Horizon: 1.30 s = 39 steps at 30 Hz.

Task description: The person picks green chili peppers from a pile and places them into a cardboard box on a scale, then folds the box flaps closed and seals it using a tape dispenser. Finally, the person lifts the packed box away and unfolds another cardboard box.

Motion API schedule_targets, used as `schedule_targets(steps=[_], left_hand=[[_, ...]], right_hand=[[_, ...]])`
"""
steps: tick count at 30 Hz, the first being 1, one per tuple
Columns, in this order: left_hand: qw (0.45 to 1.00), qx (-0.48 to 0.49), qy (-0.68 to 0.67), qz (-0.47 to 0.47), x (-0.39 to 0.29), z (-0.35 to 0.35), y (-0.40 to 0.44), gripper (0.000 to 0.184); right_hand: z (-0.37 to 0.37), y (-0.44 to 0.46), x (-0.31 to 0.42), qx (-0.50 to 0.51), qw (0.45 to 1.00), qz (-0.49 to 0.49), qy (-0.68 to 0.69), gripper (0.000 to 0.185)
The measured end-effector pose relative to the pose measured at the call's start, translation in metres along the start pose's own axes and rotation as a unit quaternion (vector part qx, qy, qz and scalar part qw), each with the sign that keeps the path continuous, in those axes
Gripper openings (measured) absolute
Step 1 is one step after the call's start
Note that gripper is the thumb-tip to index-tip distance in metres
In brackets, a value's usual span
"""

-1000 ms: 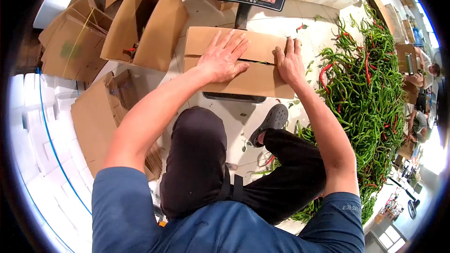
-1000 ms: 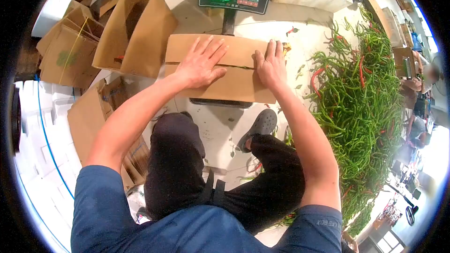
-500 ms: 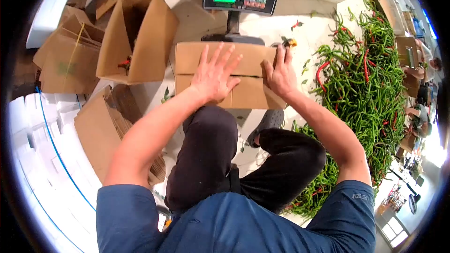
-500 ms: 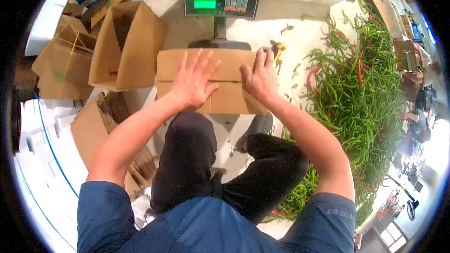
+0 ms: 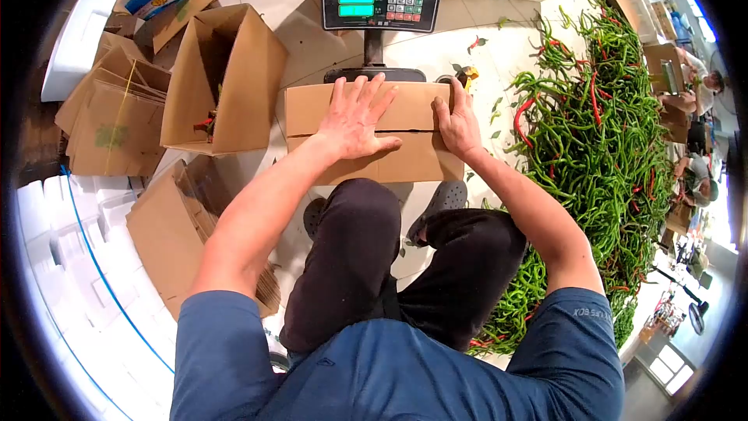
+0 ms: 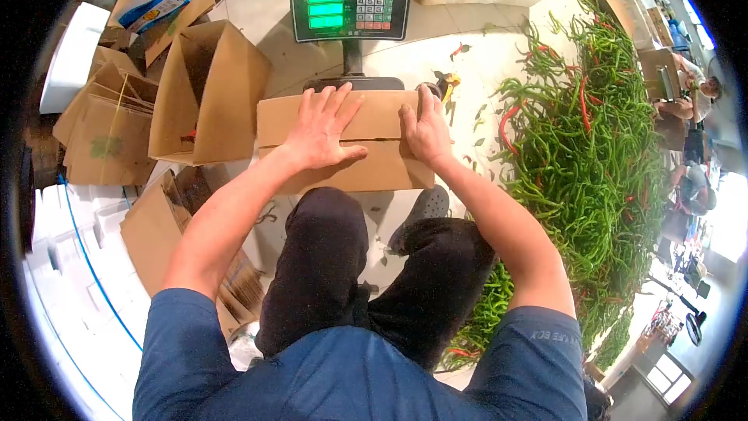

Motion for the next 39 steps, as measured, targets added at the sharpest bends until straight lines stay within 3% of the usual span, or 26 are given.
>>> schedule_targets(steps=[8, 10, 16, 21, 26, 29, 30, 31, 33, 35, 36, 37, 39], left_hand=[[0.998, -0.067, -0.010, 0.003, -0.001, 0.005, -0.002, 0.092], [0.994, -0.108, -0.028, 0.006, 0.001, 0.010, 0.000, 0.089], [0.997, -0.070, -0.024, -0.003, -0.004, 0.002, 0.008, 0.090], [0.992, -0.102, -0.036, -0.070, -0.024, -0.003, 0.014, 0.091], [0.987, -0.105, -0.039, -0.116, -0.028, 0.004, 0.021, 0.086], [0.988, -0.104, -0.039, -0.111, -0.029, 0.005, 0.026, 0.086], [0.988, -0.108, -0.029, -0.109, -0.028, 0.006, 0.025, 0.086], [0.988, -0.110, -0.020, -0.109, -0.029, 0.009, 0.024, 0.087], [0.991, -0.082, -0.011, -0.102, -0.030, 0.008, 0.025, 0.088], [0.994, -0.067, -0.015, -0.091, -0.028, 0.006, 0.025, 0.089], [0.994, -0.065, -0.028, -0.084, -0.027, 0.006, 0.025, 0.090], [0.994, -0.062, -0.040, -0.079, -0.026, 0.006, 0.024, 0.091], [0.995, -0.051, -0.046, -0.066, -0.024, 0.003, 0.023, 0.096]], right_hand=[[0.002, -0.004, -0.014, -0.001, 0.996, -0.052, 0.071, 0.060], [0.000, 0.000, -0.001, 0.013, 0.999, -0.017, 0.030, 0.058], [-0.011, 0.012, 0.004, 0.063, 0.995, 0.070, -0.029, 0.062], [0.002, 0.021, -0.009, 0.003, 1.000, 0.005, 0.013, 0.054], [-0.001, 0.019, -0.006, 0.006, 1.000, -0.015, 0.015, 0.051], [-0.006, 0.026, -0.025, 0.020, 0.985, 0.071, 0.154, 0.053], [-0.011, 0.037, -0.036, -0.040, 0.981, 0.080, 0.170, 0.053], [-0.020, 0.049, -0.051, -0.098, 0.912, 0.171, 0.360, 0.049], [-0.044, 0.077, -0.112, -0.189, 0.895, 0.214, 0.343, 0.032], [-0.055, 0.092, -0.204, -0.146, 0.908, 0.310, 0.241, 0.030], [-0.052, 0.094, -0.254, -0.069, 0.914, 0.340, 0.211, 0.028], [-0.048, 0.092, -0.262, -0.008, 0.924, 0.360, 0.126, 0.032], [-0.015, 0.093, -0.272, 0.023, 0.913, 0.390, 0.121, 0.038]])
Point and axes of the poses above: each hand's wrist, its own y-axis towards the middle knuckle, its own z-axis out of the palm, x = y × z, the point moved 1 cm from there along y, towards the middle knuckle, and after that the axes turned 9 degrees about y, right-handed, at the moved point
